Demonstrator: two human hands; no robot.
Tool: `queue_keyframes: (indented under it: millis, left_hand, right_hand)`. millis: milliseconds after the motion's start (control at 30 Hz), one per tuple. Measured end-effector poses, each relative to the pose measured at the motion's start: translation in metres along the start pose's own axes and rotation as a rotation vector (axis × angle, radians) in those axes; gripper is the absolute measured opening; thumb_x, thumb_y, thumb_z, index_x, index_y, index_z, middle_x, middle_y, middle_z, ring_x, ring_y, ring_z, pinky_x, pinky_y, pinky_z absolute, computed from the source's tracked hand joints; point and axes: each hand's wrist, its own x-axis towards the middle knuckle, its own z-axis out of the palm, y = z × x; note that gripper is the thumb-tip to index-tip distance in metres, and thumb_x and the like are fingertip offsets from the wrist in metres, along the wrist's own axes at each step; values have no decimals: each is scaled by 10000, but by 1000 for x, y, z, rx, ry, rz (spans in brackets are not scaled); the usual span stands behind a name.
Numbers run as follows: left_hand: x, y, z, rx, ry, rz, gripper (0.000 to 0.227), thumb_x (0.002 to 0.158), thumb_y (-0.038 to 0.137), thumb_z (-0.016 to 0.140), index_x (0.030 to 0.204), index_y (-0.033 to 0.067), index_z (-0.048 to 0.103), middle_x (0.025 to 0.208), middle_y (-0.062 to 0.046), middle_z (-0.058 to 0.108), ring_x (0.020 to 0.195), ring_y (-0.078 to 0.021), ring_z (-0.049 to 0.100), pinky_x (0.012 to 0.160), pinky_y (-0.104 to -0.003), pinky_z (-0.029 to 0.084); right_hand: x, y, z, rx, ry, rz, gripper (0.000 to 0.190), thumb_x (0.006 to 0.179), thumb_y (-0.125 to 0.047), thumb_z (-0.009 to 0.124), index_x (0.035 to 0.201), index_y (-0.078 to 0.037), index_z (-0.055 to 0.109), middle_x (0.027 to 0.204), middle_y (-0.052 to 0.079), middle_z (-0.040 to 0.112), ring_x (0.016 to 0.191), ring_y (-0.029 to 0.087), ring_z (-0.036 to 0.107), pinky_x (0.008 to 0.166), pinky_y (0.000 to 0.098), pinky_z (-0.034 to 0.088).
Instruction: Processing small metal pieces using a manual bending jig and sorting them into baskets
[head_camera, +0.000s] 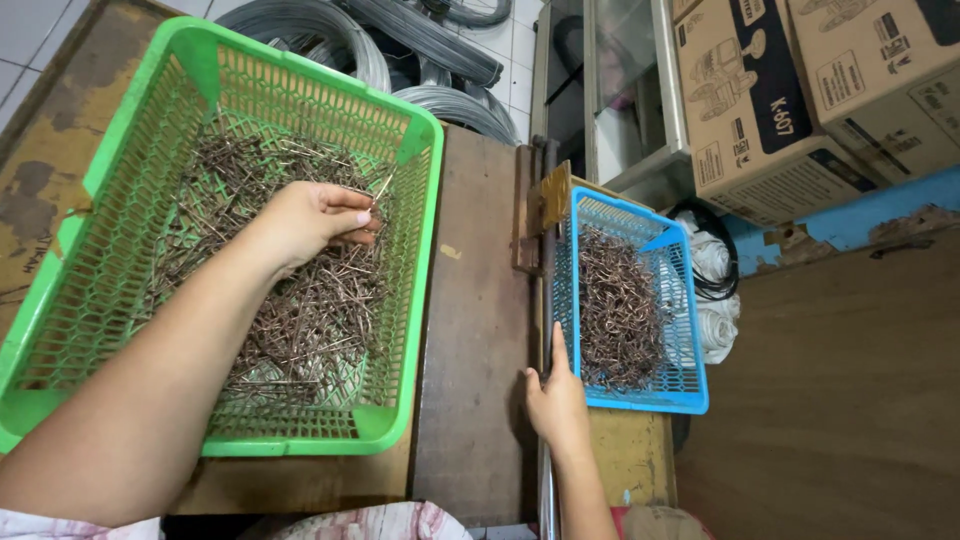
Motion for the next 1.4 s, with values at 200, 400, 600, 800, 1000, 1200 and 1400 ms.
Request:
queue_keyframes:
  millis: [200, 400, 600, 800, 1000, 1200, 1400]
  left_hand:
    - [-12, 0, 19, 804, 186, 182, 295, 988, 317, 765, 1264, 245, 839, 878, -29, 842, 706, -146, 703, 714, -306, 501]
    - [13, -47, 53, 1407, 156, 642, 207, 1035, 446, 670, 1205, 490, 780, 1018, 135, 789, 976, -135, 792, 815, -334, 646]
    - [45, -23, 118, 1591, -23, 803, 174, 995, 305, 640, 1078, 318, 792, 975, 33, 772, 972, -221, 816, 797, -381, 675]
    - [126, -39, 150, 1676, -23, 822, 213, 1027, 240, 630, 937, 261, 821, 859, 8, 764, 931, -236, 830, 777, -397, 671]
    - [180, -57, 159, 1513, -45, 698, 220, 1046, 255, 694, 1158, 335, 866, 1009, -57, 840, 997, -325, 826, 870, -443, 679]
    - [202, -64, 171, 1478, -71, 679, 245, 990, 306, 785, 1216, 381, 843, 1080, 2, 845, 1053, -276, 816, 890, -441, 680]
    - [218, -65, 193, 1380, -136, 716, 200, 1031, 266, 767, 1196, 346, 847, 1085, -40, 825, 1096, -310, 792, 907, -451, 665]
  right_hand:
    - [13, 19, 10, -39, 34, -107, 965, 964, -213, 645, 1766, -304, 116, 1105, 370, 745, 991, 606, 678, 840, 563, 528]
    - [-11, -13, -25, 31, -99, -133, 904, 988, -66, 602, 1753, -135, 124, 1341, 478, 618, 1251, 641, 623, 1008, 712, 540]
    - [-6, -5, -37, -17, -175, -179, 911, 1006, -94, 594, 1756, -102, 78, 1249, 482, 657, 1196, 652, 646, 995, 705, 538]
    - [-16, -33, -95, -145, -195, -143, 869, 1015, -253, 601, 1762, -185, 163, 1120, 392, 742, 1125, 583, 711, 931, 667, 579]
    - [-30, -65, -137, -120, -285, -159, 891, 1028, -210, 528, 1757, -99, 28, 1117, 417, 728, 1134, 618, 690, 952, 700, 531]
    - [-28, -58, -132, -106, -290, -171, 910, 1026, -212, 523, 1760, -124, -7, 1062, 377, 754, 1085, 592, 716, 924, 673, 560]
    - [-24, -52, -122, -113, -310, -151, 896, 1046, -206, 507, 1757, -97, -27, 1124, 403, 726, 1137, 595, 699, 976, 663, 560]
